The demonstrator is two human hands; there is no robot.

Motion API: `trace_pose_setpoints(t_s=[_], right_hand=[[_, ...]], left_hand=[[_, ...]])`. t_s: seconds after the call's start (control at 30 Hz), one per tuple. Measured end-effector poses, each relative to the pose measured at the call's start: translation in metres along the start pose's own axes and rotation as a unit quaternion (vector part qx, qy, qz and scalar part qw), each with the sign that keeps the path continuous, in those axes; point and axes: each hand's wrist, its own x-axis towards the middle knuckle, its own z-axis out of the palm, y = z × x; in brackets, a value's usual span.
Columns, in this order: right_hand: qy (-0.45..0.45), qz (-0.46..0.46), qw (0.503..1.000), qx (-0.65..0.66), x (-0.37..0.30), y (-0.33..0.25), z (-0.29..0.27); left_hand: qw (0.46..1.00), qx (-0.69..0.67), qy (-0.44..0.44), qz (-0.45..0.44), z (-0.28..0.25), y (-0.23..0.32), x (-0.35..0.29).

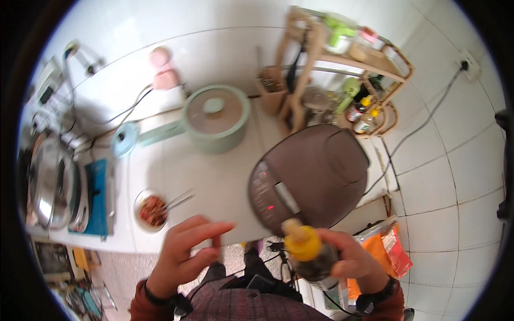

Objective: The person seasons raw minced meat in a bowl by adding liquid and powdered seasonings from multiple containers and mixing with chopsticks. They open and close several bottles and jars, pour contents into the bowl, and stir the mixture repeatedly.

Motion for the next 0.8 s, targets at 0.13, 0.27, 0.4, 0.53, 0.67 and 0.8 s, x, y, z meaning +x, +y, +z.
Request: trace_pose_setpoints(t_s=[0.13, 0.27, 0.4, 0.53, 0.67, 0.8], right_hand=[[-0.059, -0.008, 0.998, 0.015, 0.058, 0.018, 0.076], [-0.094, 0.023, 0.995, -0.004, 0.094, 0.02, 0.123], [-0.131, 0.044, 0.989, -0.052, 0.125, 0.021, 0.155], [-0.163, 0.057, 0.981, -0.09, 0.155, 0.021, 0.177], [-0.158, 0.043, 0.971, -0.176, 0.176, 0.017, 0.198], [-0.111, 0.037, 0.96, -0.255, 0.191, 0.014, 0.218]], left_hand=[[0.982, -0.171, -0.063, -0.044, -0.024, 0.005, -0.027], [0.959, -0.267, -0.002, -0.091, -0.059, -0.004, -0.068], [0.953, -0.294, 0.057, -0.047, -0.088, -0.022, -0.106], [0.951, -0.286, 0.114, -0.035, -0.107, -0.041, -0.136], [0.929, -0.303, 0.202, -0.068, -0.114, -0.057, -0.154], [0.91, -0.292, 0.273, -0.108, -0.118, -0.067, -0.158]])
